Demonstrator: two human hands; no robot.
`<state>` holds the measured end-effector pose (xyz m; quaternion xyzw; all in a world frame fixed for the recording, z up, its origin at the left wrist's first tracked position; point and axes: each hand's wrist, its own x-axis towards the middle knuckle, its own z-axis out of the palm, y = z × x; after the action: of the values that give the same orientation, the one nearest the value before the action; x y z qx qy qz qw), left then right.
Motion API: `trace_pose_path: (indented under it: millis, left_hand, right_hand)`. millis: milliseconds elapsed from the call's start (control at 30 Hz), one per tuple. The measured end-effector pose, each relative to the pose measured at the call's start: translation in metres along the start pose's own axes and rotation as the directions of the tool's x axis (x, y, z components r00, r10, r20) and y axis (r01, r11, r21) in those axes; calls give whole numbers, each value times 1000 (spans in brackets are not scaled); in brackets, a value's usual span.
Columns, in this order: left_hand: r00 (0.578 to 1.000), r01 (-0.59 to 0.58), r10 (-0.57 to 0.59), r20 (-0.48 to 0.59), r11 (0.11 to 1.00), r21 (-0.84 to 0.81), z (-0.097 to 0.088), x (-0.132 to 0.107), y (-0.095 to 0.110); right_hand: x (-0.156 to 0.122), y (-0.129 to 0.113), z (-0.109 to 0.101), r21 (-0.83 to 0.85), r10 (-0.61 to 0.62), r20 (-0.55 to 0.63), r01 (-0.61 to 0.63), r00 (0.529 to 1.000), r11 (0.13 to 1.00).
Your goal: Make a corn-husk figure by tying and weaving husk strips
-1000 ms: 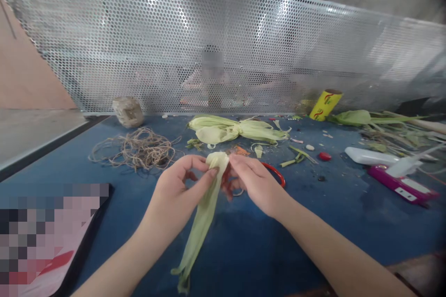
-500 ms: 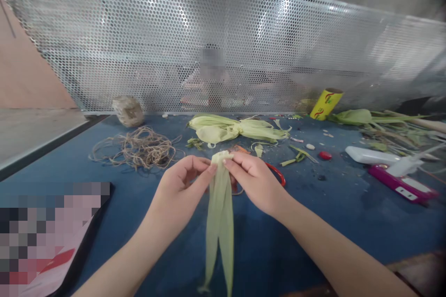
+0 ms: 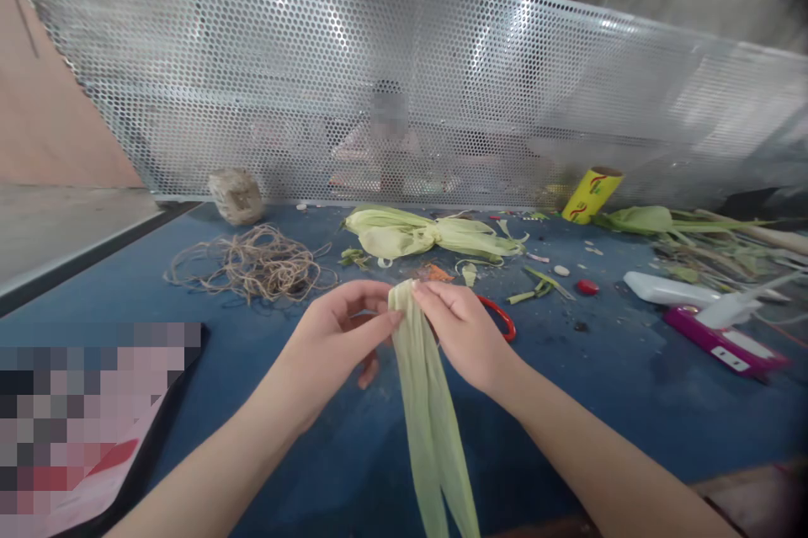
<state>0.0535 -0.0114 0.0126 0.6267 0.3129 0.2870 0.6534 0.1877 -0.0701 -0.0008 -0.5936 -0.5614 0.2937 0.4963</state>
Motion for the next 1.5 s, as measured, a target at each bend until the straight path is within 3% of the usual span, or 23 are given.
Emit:
trace_pose_path:
  millis: [200,400,533,633,700,800,867,933,1067,1267,1400,1500]
  left_hand:
    - [998,-52,54,-22,996,76,-2,1,-1]
    - [1000,12,-11,18,999,-36,-5,2,4]
    - [996,81,-85,-8,975,-205,-9,4,6]
    - [993,37,-66,-93,956,-291,-15,7,7]
    - [989,-6,-43,-144,947,-323,-20,9,8]
    - [984,-9,-54,-169,935,-356,-24,11,9]
    - [980,-6,-67,-188,931,-365,-25,11,10]
    - [977,-22,-59,-205,929,-369,-26,11,11]
    - [972,-101,9,-234,918,-383,-27,12,12]
    - [958,-138,65,-280,958,-250,-29,13,10]
    - [927,-238,208,-313,969,-62,-27,11,11]
    - [917,-284,270,-295,959,-5,-25,10,11]
  right_hand:
    - [-2,0,0,-84,54,36,-51,998,995]
    - [0,0,-1,-111,29,21,-26,999,993]
    - [-1,0,0,117,72,142,-89,987,989]
    - [-5,-1,2,119,113,288,-153,951,981]
    - [-9,-1,5,78,142,324,-176,935,981]
    - [-12,2,9,-4,33,123,-33,992,999]
    - [-12,2,10,-114,-95,-9,94,995,989]
    - [-11,1,9,-204,-153,-4,149,988,968]
    - [-6,0,4,-234,-129,116,154,985,960]
    - [-7,0,-2,-130,-2,182,26,983,991]
    - [-10,-4,-4,-211,-111,174,147,979,966]
    - [-10,-4,-3,-134,-122,163,145,979,980]
